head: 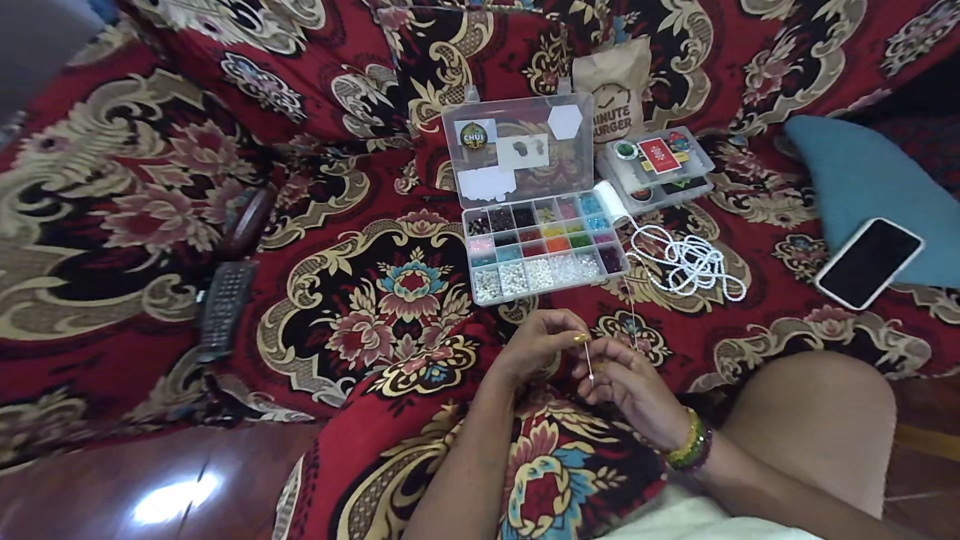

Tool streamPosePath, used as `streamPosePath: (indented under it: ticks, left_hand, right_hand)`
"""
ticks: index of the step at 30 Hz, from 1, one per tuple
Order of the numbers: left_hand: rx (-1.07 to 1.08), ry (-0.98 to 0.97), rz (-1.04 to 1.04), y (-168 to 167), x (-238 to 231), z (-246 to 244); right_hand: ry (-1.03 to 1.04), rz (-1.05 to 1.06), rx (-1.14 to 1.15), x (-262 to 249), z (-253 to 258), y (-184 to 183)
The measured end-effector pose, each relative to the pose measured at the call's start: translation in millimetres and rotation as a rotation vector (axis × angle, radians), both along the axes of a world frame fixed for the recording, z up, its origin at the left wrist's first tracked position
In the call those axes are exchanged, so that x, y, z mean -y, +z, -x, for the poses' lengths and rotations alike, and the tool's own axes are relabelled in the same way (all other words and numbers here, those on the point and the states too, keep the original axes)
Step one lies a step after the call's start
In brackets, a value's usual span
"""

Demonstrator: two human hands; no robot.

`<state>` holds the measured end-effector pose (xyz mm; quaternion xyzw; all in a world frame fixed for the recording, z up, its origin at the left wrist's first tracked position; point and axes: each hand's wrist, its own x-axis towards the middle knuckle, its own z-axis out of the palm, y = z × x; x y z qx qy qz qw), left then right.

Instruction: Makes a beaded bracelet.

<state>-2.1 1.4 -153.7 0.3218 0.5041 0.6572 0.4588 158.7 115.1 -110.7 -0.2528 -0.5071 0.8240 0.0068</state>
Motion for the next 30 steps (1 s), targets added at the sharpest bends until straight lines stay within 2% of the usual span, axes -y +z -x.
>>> streamPosePath:
  ticks: [2, 4, 5, 7, 11, 14, 16, 18, 20, 22, 23, 26, 30]
  left_hand:
    - [-0.112, 0.1, 0.116, 2, -2, -3]
    - [-0.467, 0.124, 0.368, 0, -2, -3]
    - [-0.642, 0.063, 0.51, -1, -3, -3]
    - [-0.836, -0.126, 0.73, -1, -7, -7]
    - [-0.963, -0.391, 0.998, 17, -21, -27]
    - [-0.971, -0.46, 1.006, 17, -26, -30]
    - [-0.907, -0.473, 0.821, 6, -18, -21]
    - [-0.705, -0.336, 0.512, -9, -13, -16]
    - [-0.282, -0.057, 0.259, -10, -15, -18]
    - [0.154, 0.126, 0.173, 1, -18, -18]
    - [0.28, 0.156, 0.163, 6, -16, -16]
    - [0.444, 0.089, 0.05, 3, -9, -14]
    - [0.453, -0.087, -0.15, -8, -6, -11]
  right_hand:
    - [-0.021, -0.054, 0.049, 1, 1, 1]
    - [-0.003, -0.132, 0.075, 0, 1, 2]
    - [0.014, -0.161, 0.08, 1, 1, 3]
    - [0.05, -0.178, 0.091, 2, 1, 6]
    - [0.088, -0.166, 0.084, 4, 2, 7]
    - [0.089, -0.188, 0.074, 5, 3, 7]
    - [0.085, -0.209, 0.066, 4, 3, 7]
    - [0.074, -0.223, 0.041, 4, 2, 7]
    - [0.086, -0.233, 0.019, 3, 0, 8]
    - [0.121, -0.236, 0.015, 2, -3, 9]
    - [0.129, -0.236, 0.024, 1, -3, 10]
    - [0.129, -0.234, 0.046, 1, -3, 10]
    - [0.143, -0.223, 0.036, 3, -1, 7]
